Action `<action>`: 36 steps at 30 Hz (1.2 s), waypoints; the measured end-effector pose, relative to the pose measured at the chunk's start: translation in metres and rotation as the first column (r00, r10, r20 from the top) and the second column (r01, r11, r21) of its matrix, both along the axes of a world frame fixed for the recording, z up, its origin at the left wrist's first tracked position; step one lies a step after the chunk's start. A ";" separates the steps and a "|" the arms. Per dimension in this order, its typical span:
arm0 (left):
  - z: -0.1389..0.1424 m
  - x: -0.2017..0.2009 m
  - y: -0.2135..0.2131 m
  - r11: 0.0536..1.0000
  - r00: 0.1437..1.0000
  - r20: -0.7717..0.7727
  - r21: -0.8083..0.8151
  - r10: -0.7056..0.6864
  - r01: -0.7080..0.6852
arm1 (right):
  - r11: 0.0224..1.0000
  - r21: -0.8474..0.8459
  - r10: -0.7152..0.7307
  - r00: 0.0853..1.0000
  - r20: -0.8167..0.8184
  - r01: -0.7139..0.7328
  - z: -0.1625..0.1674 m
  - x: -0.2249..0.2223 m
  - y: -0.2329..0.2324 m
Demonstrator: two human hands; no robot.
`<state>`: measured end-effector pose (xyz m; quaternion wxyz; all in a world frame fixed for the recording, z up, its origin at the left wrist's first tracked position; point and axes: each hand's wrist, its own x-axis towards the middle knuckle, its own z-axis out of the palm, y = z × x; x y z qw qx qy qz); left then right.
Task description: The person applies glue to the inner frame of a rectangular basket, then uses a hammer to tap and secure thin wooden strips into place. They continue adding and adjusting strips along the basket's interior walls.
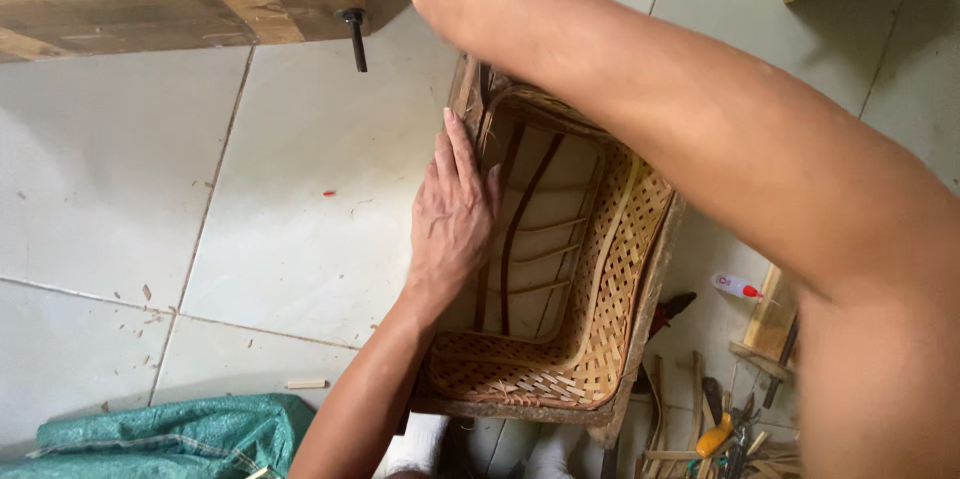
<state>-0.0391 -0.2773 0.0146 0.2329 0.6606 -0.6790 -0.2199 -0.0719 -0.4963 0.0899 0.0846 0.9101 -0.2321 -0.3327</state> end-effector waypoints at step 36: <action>-0.010 0.035 0.039 0.942 0.701 -0.707 0.292 0.094 0.168 | 0.969 -0.247 0.059 0.992 0.108 -0.031 0.109 -0.167 0.145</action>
